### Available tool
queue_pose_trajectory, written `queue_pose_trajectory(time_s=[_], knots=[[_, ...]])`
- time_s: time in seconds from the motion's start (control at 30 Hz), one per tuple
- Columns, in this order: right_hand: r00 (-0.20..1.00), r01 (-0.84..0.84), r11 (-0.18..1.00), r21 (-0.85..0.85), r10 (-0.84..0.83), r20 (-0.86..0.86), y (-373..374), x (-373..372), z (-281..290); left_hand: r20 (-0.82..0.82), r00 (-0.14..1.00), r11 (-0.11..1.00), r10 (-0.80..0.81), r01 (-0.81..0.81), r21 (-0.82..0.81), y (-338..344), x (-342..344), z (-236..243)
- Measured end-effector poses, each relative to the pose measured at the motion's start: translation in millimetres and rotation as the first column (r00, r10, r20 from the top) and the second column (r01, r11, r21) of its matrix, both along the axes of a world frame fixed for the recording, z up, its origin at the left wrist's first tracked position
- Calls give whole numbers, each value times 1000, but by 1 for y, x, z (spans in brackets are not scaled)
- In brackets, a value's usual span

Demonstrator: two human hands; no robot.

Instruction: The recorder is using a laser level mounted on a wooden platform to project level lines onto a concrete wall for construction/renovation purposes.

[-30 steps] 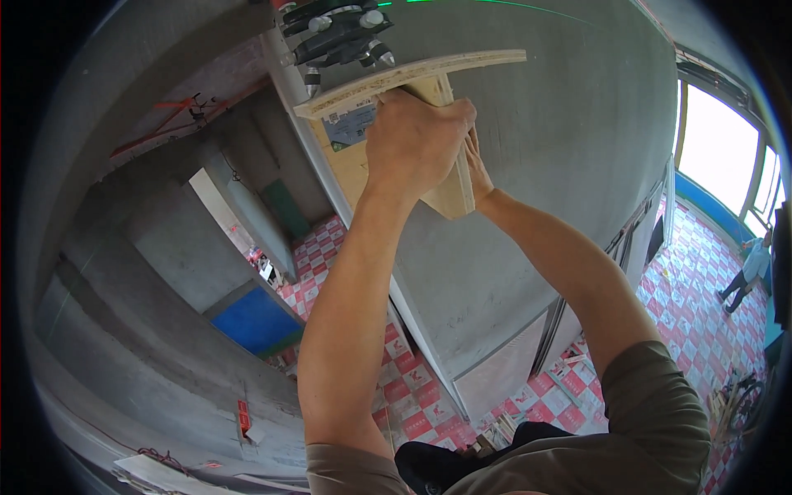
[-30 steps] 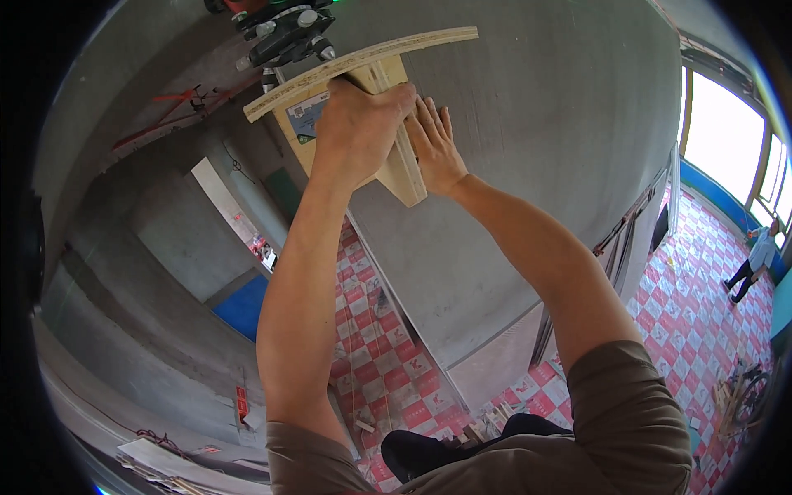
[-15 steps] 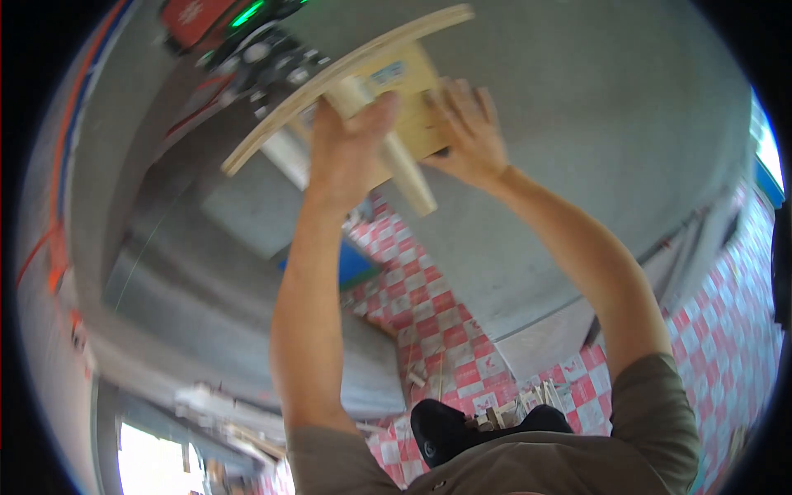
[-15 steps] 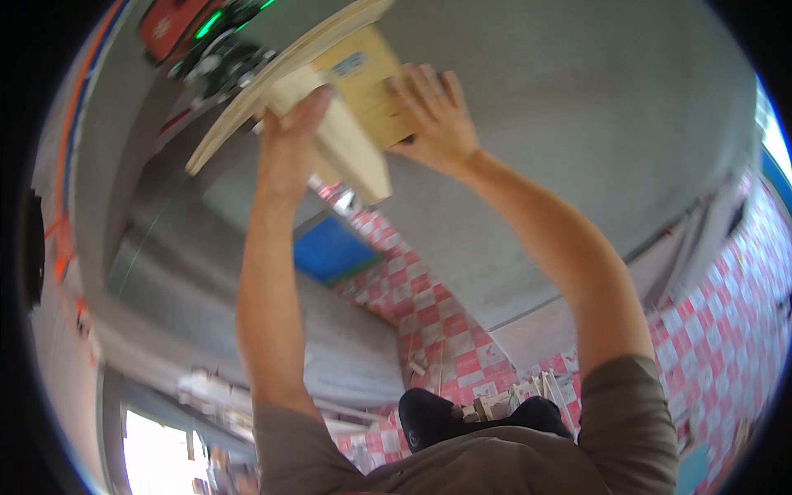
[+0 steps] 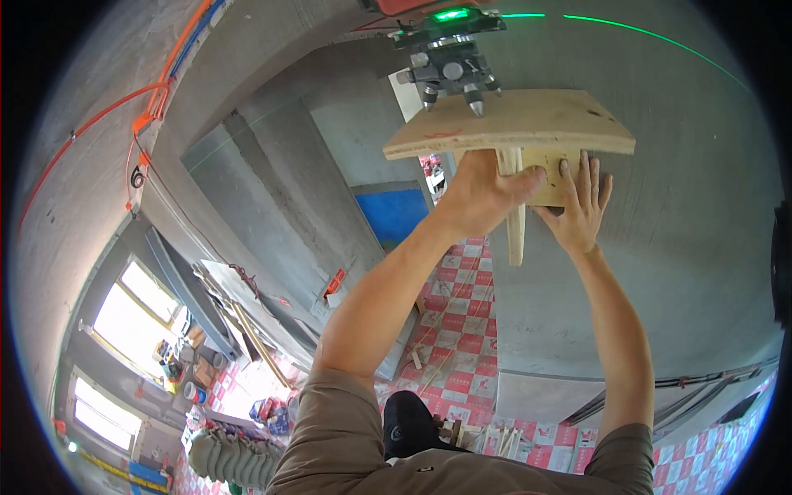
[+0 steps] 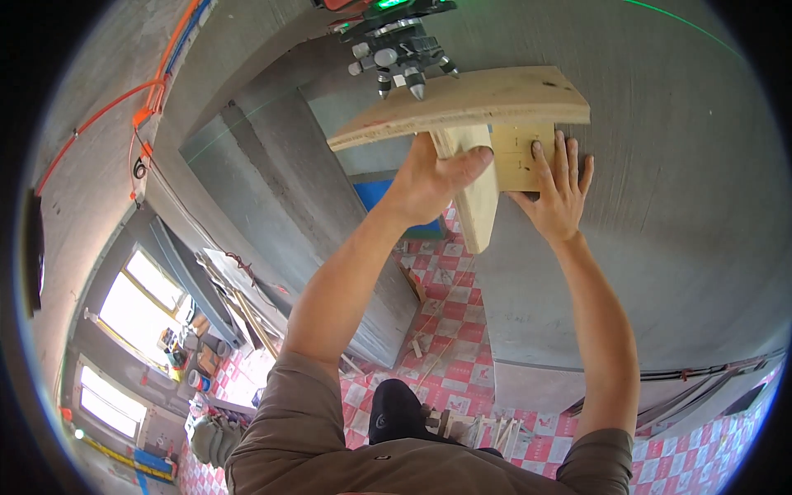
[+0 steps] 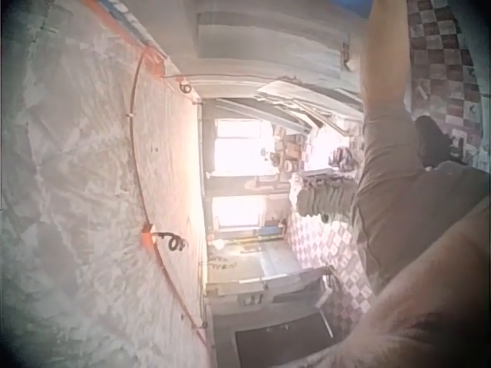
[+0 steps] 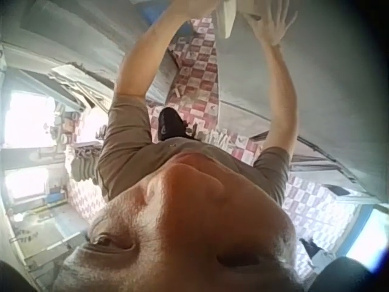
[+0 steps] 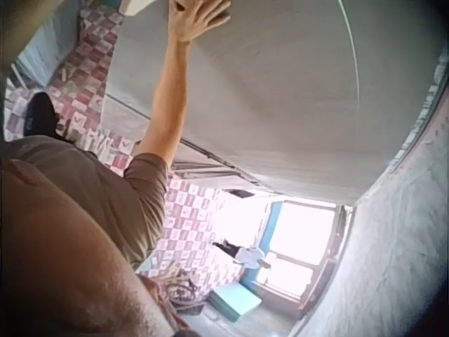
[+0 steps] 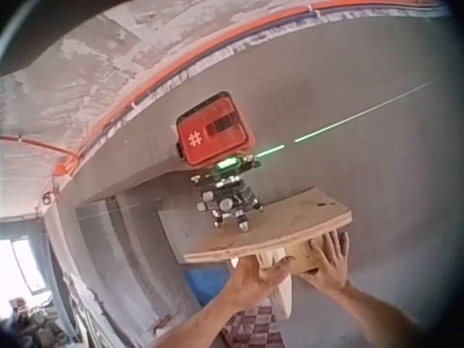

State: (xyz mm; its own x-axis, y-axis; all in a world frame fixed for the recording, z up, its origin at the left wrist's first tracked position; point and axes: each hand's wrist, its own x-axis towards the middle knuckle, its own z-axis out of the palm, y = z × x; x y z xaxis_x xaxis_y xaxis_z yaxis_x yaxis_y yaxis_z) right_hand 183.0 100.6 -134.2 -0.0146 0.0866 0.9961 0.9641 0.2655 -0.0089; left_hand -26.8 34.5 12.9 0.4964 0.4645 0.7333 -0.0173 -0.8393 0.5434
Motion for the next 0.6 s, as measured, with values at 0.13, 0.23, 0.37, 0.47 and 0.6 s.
queue_pose_trajectory(time_s=[0.13,0.23,0.37,0.47,0.6], knots=[[1000,21,999,31,-22,13,7,0,-2,5,998,997,61,-61,-38,-12,-1,4],[997,72,997,20,-73,26,8,7,-4,26,998,998,60,-61,13,-12,2,6],[995,94,996,9,-94,19,11,5,-9,-28,997,996,78,-79,-31,-7,1,5],[995,97,995,3,-97,24,9,2,-6,-60,994,996,87,-87,6,-5,-3,4],[995,88,995,43,-89,41,11,4,-6,-96,994,998,61,-64,-25,-6,-5,5]])
